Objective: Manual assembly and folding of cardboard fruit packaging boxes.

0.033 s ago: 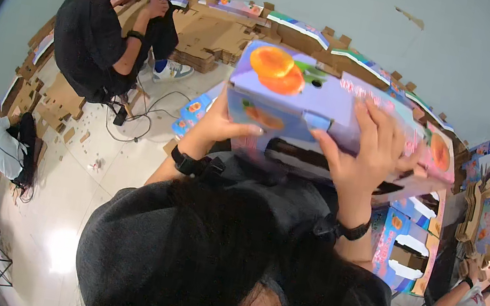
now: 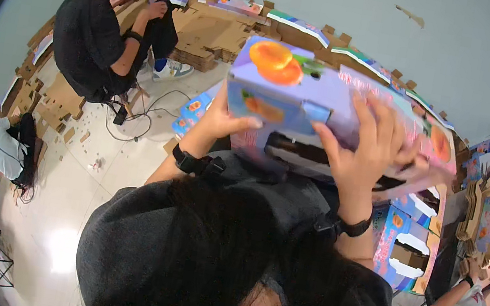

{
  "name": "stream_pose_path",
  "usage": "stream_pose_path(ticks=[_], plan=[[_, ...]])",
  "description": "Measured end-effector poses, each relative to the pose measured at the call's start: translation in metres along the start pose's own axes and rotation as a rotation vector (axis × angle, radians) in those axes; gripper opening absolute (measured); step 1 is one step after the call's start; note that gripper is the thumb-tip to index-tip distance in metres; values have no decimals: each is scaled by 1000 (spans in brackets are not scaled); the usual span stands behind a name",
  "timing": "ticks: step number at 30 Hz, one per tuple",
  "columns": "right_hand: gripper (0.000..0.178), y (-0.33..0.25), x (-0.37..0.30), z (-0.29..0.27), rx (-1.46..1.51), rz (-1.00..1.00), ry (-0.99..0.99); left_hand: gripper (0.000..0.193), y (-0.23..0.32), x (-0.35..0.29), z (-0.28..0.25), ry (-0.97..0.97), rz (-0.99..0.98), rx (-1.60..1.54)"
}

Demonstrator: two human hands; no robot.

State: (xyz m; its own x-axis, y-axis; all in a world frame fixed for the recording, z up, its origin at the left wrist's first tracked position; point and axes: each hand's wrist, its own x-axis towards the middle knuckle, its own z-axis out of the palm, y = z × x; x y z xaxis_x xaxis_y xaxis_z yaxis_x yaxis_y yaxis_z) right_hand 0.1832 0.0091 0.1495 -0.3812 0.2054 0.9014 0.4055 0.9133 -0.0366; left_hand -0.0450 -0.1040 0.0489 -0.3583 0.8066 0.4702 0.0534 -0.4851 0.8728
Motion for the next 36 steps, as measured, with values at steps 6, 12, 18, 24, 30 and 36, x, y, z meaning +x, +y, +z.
stream_pose_path(ticks=[6, 12, 18, 24, 30, 36], plan=[[49, 9, -25, 24, -60, -68, 115, 84, -21, 36, 2, 237, 48, -138], [60, 18, -48, 37, 57, -71, -285, 50, -6, 57, -1, 336, -204, -326], [103, 24, -65, 66, -45, -87, -349, 46, -11, 77, -1, 294, -261, -349], [104, 32, -49, 66, 87, -67, -430, 39, -18, 84, -8, 257, -335, -328], [98, 37, -46, 79, 71, -13, -412, 54, -45, 56, -29, 223, -455, -286], [95, 41, -49, 80, 77, -13, -371, 60, -54, 5, -53, 182, -624, -117]])
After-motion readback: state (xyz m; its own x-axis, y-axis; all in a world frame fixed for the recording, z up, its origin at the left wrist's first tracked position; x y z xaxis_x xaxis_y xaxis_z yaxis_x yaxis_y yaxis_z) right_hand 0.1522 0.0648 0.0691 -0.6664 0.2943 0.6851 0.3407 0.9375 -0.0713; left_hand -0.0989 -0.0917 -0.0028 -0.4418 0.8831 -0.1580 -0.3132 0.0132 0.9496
